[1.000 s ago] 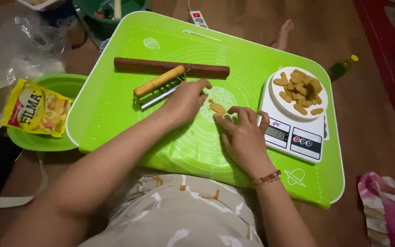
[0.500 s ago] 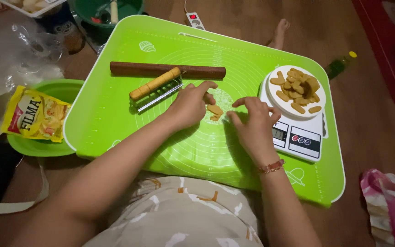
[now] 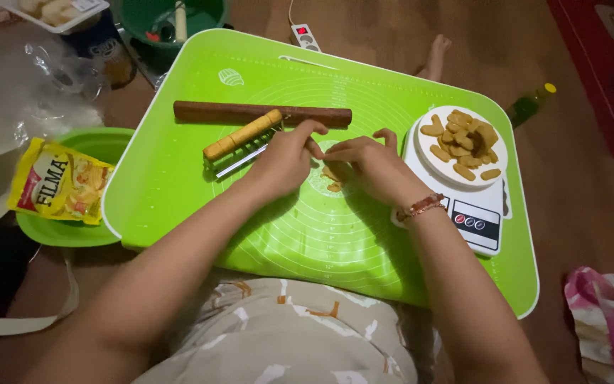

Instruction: Cutting, shaping, and weighing small pieces of dough on a digital scale.

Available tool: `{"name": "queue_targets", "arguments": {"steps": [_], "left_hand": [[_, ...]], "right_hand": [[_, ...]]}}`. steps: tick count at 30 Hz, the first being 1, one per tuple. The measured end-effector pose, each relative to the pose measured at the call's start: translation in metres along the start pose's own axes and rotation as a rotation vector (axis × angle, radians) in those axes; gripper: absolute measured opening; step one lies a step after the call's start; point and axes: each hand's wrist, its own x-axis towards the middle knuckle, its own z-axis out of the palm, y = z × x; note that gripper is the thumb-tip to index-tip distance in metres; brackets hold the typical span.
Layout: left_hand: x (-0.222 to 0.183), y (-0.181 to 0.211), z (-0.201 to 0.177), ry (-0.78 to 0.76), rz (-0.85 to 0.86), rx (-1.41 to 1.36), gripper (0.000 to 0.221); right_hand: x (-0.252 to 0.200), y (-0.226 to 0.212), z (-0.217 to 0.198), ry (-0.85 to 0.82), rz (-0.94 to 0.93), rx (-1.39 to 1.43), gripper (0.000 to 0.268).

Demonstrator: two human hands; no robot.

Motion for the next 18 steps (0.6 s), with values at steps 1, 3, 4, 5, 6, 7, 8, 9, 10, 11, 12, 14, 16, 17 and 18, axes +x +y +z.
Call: {"name": "queue_targets", "arguments": {"steps": [1,3,4,5,6,7,8,9,10,11,12,14,16,17,18], "left_hand": [[-0.003,-0.003,0.002,0.009,0.038,-0.001,0.043],[-0.013,0.000,0.002,0.008,0.012,0.006,0.044],[-0.019,0.002,0.003,0.009,-0.016,0.013,0.045],[-0.023,0.002,0.005,0.009,-0.018,0.011,0.045],[-0.028,0.002,0.007,0.020,-0.033,0.011,0.043],[-0.031,0.003,0.008,0.033,-0.045,0.011,0.041],[-0.031,0.002,0.010,0.034,-0.044,0.011,0.041],[-0.032,0.001,0.011,0.058,-0.003,0.055,0.041],[-0.033,0.000,0.013,0.082,0.037,0.100,0.041],[-0.033,0.000,0.012,0.082,0.037,0.100,0.041],[-0.032,0.001,0.012,0.073,0.030,0.086,0.042],[-0.033,0.001,0.010,0.064,0.022,0.076,0.042],[-0.032,0.003,0.008,0.050,-0.005,0.074,0.041],[-0.031,0.003,0.007,0.050,-0.003,0.074,0.041],[-0.030,0.004,0.006,0.042,-0.041,0.049,0.039]], "right_hand": [[0.000,0.007,0.004,-0.001,-0.094,0.007,0.026],[-0.002,0.009,0.006,-0.014,-0.059,-0.044,0.027],[-0.003,0.009,0.007,-0.028,-0.027,-0.095,0.029],[-0.005,0.009,0.007,-0.030,-0.026,-0.095,0.029],[-0.007,0.008,0.007,-0.028,-0.013,-0.082,0.025],[-0.008,0.008,0.006,-0.024,-0.001,-0.070,0.021],[-0.009,0.010,0.008,-0.023,-0.001,-0.072,0.021],[-0.010,0.013,0.009,0.000,-0.044,-0.057,0.026],[-0.012,0.015,0.011,0.022,-0.086,-0.042,0.031],[-0.012,0.013,0.009,0.022,-0.087,-0.042,0.031],[-0.012,0.010,0.006,0.011,-0.061,-0.028,0.026],[-0.012,0.007,0.005,0.001,-0.037,-0.009,0.020],[-0.012,0.009,0.004,-0.024,-0.023,-0.065,0.015],[-0.012,0.010,0.004,-0.021,-0.023,-0.067,0.015],[-0.013,0.011,0.004,-0.028,-0.003,-0.063,0.014]]}}
